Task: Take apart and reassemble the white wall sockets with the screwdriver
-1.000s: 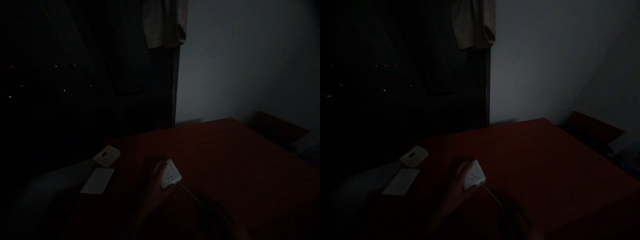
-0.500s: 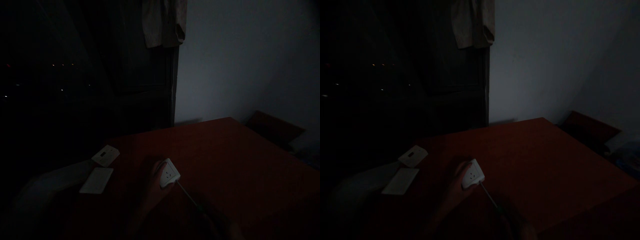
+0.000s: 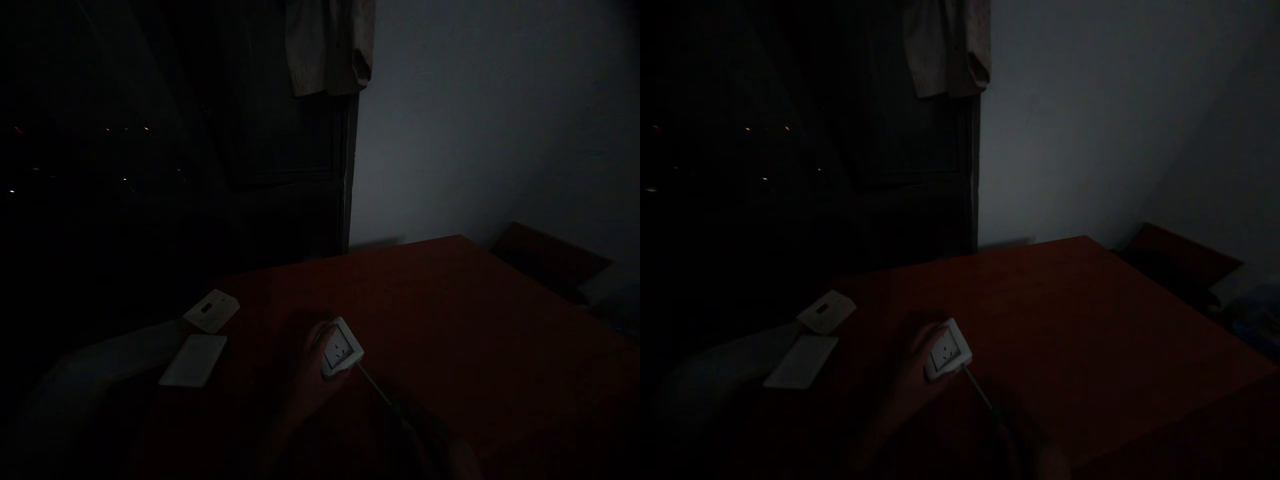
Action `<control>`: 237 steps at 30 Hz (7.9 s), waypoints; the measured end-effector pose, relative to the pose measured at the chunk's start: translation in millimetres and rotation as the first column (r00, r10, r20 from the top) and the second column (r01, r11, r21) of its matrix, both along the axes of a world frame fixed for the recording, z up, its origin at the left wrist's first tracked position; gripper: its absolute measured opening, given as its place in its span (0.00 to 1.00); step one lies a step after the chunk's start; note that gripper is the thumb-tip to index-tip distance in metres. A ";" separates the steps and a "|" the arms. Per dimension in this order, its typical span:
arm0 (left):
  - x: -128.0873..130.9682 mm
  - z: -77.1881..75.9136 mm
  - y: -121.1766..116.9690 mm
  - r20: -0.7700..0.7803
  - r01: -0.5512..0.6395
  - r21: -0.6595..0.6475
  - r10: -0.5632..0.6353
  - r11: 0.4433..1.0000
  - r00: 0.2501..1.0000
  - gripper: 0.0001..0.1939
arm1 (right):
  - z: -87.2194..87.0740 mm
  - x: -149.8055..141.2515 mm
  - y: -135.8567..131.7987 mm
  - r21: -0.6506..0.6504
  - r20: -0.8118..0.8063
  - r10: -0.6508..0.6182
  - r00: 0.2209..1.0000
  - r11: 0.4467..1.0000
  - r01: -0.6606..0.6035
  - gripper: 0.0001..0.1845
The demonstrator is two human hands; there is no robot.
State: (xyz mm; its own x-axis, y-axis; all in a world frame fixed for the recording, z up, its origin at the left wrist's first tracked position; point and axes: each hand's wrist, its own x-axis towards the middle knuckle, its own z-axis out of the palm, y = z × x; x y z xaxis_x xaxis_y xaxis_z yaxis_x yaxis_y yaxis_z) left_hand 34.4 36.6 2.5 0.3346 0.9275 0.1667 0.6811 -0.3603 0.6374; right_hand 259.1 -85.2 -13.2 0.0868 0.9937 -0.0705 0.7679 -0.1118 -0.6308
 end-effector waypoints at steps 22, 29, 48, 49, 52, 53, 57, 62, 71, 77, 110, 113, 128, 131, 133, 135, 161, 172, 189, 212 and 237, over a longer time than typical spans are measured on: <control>-14.7 18.2 10.2 0.099 -0.182 0.026 0.179 0.983 0.979 0.33 | 16.5 8.9 43.8 -0.174 -0.374 -0.133 0.918 0.982 0.072 0.33; -41.9 19.4 45.7 -0.116 -0.158 0.151 0.176 0.976 0.977 0.34 | 38.8 -2.1 67.1 -0.100 -0.484 -0.046 0.874 0.995 -0.003 0.28; -21.5 22.2 42.6 -0.055 0.014 0.044 -0.012 0.999 0.998 0.22 | 32.0 9.8 54.9 -0.164 -0.473 -0.092 0.876 0.986 0.015 0.29; -15.9 20.5 32.8 -0.045 0.021 0.013 -0.020 1.000 0.999 0.22 | 33.9 10.7 54.6 -0.164 -0.458 -0.086 0.885 0.986 0.011 0.29; 0.6 12.5 6.2 -0.011 0.026 -0.073 -0.027 0.997 1.000 0.31 | 37.9 14.9 53.9 -0.176 -0.391 -0.086 0.917 0.984 0.017 0.28; 4.9 9.7 0.0 0.007 0.036 -0.106 -0.035 0.994 0.999 0.34 | 38.4 17.1 53.5 -0.173 -0.361 -0.087 0.928 0.985 0.025 0.28; 10.5 5.3 -9.2 0.056 0.048 -0.175 -0.039 0.983 0.998 0.35 | 43.9 31.2 53.2 -0.137 -0.231 -0.058 0.971 0.990 0.026 0.27; 2.4 7.8 -8.5 0.102 0.106 -0.218 -0.086 0.970 0.991 0.38 | 77.7 48.9 59.6 0.043 -0.177 0.166 0.970 0.986 -0.161 0.19; -3.4 0.5 -8.5 0.172 0.177 -0.218 -0.141 0.960 0.975 0.37 | 123.5 41.4 85.1 0.368 -0.150 0.084 0.985 0.930 -0.024 0.18; -3.5 -0.2 -8.5 0.215 0.197 -0.210 -0.151 0.958 0.965 0.36 | 128.1 21.0 101.2 0.416 -0.108 0.148 0.983 0.905 -0.090 0.16; -1.2 2.5 -7.0 0.217 0.196 -0.217 -0.149 0.956 0.965 0.36 | 175.2 -12.1 125.6 0.269 0.451 0.321 0.833 0.841 -0.469 0.10; -2.0 2.6 -6.7 0.217 0.199 -0.225 -0.150 0.954 0.964 0.35 | 181.7 -8.8 130.0 0.259 0.317 0.554 0.770 0.730 -0.632 0.21; -3.1 -0.7 -5.9 0.203 0.198 -0.193 -0.158 0.961 0.966 0.36 | 186.9 -4.2 139.7 0.185 0.293 0.605 0.740 0.723 -0.665 0.29; -2.4 0.7 -5.6 0.216 0.204 -0.205 -0.159 0.957 0.963 0.36 | 187.6 -8.1 139.9 0.174 0.414 0.478 0.774 0.794 -0.583 0.21; -2.3 2.4 -5.4 0.223 0.214 -0.206 -0.167 0.955 0.960 0.35 | 187.1 -13.8 141.7 0.189 0.579 0.269 0.769 0.874 -0.448 0.15; -2.7 3.7 -5.3 0.219 0.215 -0.204 -0.169 0.955 0.961 0.36 | 187.2 -16.6 143.0 0.173 0.640 0.220 0.736 0.892 -0.417 0.16; -3.4 4.9 -4.5 0.146 0.169 -0.230 -0.138 0.958 0.980 0.40 | 196.0 -21.9 144.7 0.143 0.646 0.296 0.704 0.859 -0.492 0.16; -2.1 8.9 -6.0 0.143 0.182 -0.184 -0.157 0.966 0.977 0.38 | 200.2 -16.3 147.7 0.070 0.633 0.346 0.693 0.865 -0.496 0.16; -4.9 -1.7 -4.9 0.139 0.180 -0.187 -0.156 0.966 0.978 0.38 | 202.8 -12.8 144.2 0.095 0.420 0.582 0.696 0.735 -0.672 0.16; -14.1 11.5 -2.7 0.146 0.189 -0.247 -0.157 0.950 0.977 0.40 | 199.1 -9.0 147.8 0.085 0.497 0.534 0.684 0.755 -0.651 0.13; -12.9 8.7 -3.3 0.146 0.180 -0.234 -0.148 0.955 0.978 0.39 | 203.7 -10.3 145.4 0.073 0.401 0.641 0.654 0.690 -0.720 0.21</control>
